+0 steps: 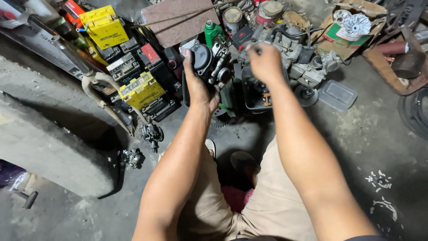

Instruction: A person reassembles a motorcycle carburetor by installing the slide and needle, then securing the top cap with a screwdriver.

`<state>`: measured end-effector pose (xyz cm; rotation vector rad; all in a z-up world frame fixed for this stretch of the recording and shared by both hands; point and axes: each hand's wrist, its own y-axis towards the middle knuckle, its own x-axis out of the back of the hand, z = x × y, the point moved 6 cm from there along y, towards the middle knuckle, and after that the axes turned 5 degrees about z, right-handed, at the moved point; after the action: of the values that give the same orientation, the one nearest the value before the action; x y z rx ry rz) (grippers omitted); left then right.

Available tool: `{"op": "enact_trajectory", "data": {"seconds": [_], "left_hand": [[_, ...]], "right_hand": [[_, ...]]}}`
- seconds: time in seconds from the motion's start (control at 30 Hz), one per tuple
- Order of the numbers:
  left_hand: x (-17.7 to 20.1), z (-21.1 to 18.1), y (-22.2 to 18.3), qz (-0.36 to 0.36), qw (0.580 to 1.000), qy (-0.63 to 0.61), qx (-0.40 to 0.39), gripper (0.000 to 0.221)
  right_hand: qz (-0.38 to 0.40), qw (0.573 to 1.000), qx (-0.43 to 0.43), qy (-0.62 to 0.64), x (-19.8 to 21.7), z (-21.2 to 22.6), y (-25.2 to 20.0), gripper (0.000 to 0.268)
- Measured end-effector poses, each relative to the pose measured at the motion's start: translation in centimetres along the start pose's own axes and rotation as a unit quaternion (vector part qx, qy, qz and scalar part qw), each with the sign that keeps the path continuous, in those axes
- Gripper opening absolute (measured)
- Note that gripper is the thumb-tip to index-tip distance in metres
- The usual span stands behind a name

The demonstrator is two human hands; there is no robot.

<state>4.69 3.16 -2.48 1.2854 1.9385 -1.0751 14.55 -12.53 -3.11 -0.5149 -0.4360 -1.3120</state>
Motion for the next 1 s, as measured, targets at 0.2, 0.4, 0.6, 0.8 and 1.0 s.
{"op": "enact_trajectory", "data": {"seconds": [0.2, 0.4, 0.6, 0.8, 1.0], "left_hand": [[-0.9, -0.5, -0.5, 0.045, 0.999, -0.024, -0.007, 0.070], [-1.0, 0.4, -1.1, 0.098, 0.991, 0.050, 0.080, 0.080], [-1.3, 0.8, -1.6, 0.116, 0.978, 0.109, 0.137, 0.086], [-1.2, -4.9, -3.4, -0.064, 0.872, 0.486, -0.018, 0.107], [0.9, -5.1, -1.8, -0.001, 0.793, 0.608, -0.035, 0.107]], "right_hand": [[0.147, 0.942, 0.226, 0.200, 1.5, 2.2, -2.7, 0.094], [0.176, 0.951, 0.246, 0.057, -0.8, 4.4, -4.9, 0.096], [0.107, 0.944, 0.296, 0.103, -0.3, 3.1, -3.6, 0.086], [0.070, 0.965, 0.220, 0.122, 0.2, 2.2, -2.8, 0.091], [0.066, 0.973, 0.206, 0.076, -1.8, 5.2, -5.2, 0.106]]}}
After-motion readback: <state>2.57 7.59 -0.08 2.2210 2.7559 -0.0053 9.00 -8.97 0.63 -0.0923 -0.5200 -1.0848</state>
